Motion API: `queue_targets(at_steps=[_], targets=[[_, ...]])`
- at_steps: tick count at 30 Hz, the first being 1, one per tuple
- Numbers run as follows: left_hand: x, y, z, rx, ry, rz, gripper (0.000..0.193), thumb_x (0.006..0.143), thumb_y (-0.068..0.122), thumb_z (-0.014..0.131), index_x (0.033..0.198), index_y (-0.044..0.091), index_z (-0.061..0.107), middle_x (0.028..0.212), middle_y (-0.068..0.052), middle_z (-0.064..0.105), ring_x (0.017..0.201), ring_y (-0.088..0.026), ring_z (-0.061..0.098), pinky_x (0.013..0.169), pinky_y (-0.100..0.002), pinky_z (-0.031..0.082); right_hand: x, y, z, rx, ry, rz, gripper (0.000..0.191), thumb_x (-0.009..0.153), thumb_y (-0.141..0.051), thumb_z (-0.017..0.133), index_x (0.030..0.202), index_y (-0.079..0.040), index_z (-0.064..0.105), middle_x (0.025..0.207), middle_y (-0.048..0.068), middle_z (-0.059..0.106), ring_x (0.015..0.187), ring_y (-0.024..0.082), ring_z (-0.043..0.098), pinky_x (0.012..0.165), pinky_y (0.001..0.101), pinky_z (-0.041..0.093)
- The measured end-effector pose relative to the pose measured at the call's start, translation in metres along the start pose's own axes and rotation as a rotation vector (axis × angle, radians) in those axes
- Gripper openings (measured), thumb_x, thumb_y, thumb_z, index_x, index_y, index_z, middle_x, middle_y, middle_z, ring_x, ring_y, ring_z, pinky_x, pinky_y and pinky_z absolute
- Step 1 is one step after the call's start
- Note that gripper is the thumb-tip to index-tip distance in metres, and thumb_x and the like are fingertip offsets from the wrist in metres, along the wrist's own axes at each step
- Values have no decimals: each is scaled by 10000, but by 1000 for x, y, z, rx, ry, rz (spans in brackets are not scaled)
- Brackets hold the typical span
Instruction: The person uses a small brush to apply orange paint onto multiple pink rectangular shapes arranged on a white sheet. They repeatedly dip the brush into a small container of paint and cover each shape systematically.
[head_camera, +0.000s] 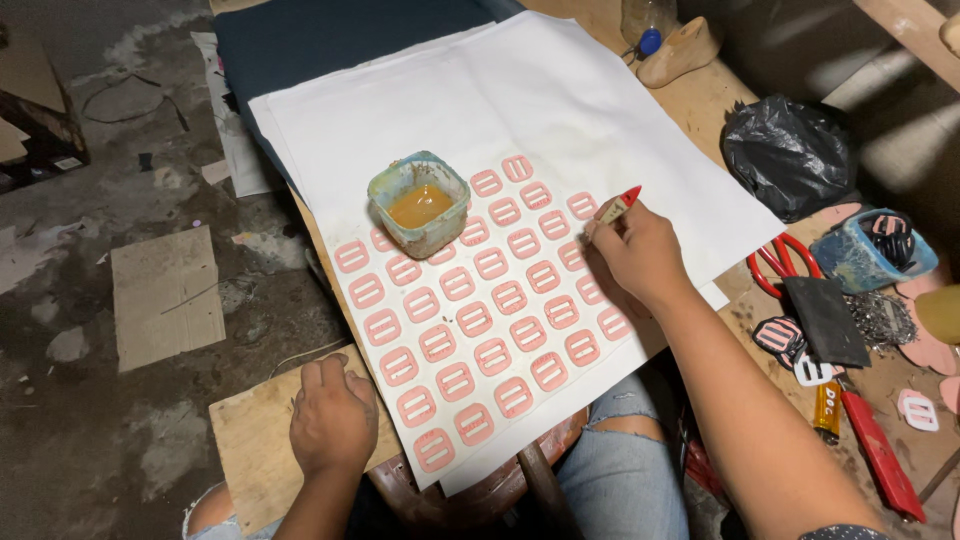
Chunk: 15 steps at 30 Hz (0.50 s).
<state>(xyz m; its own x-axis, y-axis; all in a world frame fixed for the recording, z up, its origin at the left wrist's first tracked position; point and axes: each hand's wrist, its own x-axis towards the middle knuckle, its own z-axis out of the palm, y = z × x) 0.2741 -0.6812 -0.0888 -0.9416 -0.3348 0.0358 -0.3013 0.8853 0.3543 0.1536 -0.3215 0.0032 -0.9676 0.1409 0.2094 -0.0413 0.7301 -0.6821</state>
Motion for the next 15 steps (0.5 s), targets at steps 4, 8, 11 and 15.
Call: queue_targets(at_steps=[4, 8, 11, 15], targets=[[1, -2, 2, 4, -27, -13, 310, 956, 281, 504, 1196, 127, 627, 1208, -123, 603, 1054, -361, 641, 929, -480, 513, -9, 0, 8, 133, -51, -22, 255, 919, -246, 681, 1011, -9, 693, 869, 129, 751, 783, 211, 718, 732, 337, 550], [1, -3, 2, 15, -51, -24, 323, 960, 284, 498, 1212, 123, 621, 1219, -122, 596, 1063, -354, 637, 916, -474, 516, 5, -7, 8, -67, -23, 151, 318, 936, -260, 729, 1015, 36, 643, 841, 157, 728, 729, 240, 700, 698, 372, 541], [1, -3, 1, -2, -70, -40, 324, 963, 282, 496, 1216, 122, 620, 1226, -119, 594, 1069, -349, 636, 910, -473, 518, 10, -16, 14, -186, -52, 92, 261, 950, -210, 724, 1048, 24, 664, 832, 156, 706, 721, 243, 663, 688, 376, 518], [3, -4, 2, -16, -57, -16, 331, 962, 279, 493, 1221, 114, 618, 1223, -120, 597, 1057, -349, 639, 923, -471, 518, 15, -20, 17, 270, -196, 276, 175, 939, -139, 661, 996, 27, 663, 815, 103, 715, 670, 171, 662, 619, 320, 546]])
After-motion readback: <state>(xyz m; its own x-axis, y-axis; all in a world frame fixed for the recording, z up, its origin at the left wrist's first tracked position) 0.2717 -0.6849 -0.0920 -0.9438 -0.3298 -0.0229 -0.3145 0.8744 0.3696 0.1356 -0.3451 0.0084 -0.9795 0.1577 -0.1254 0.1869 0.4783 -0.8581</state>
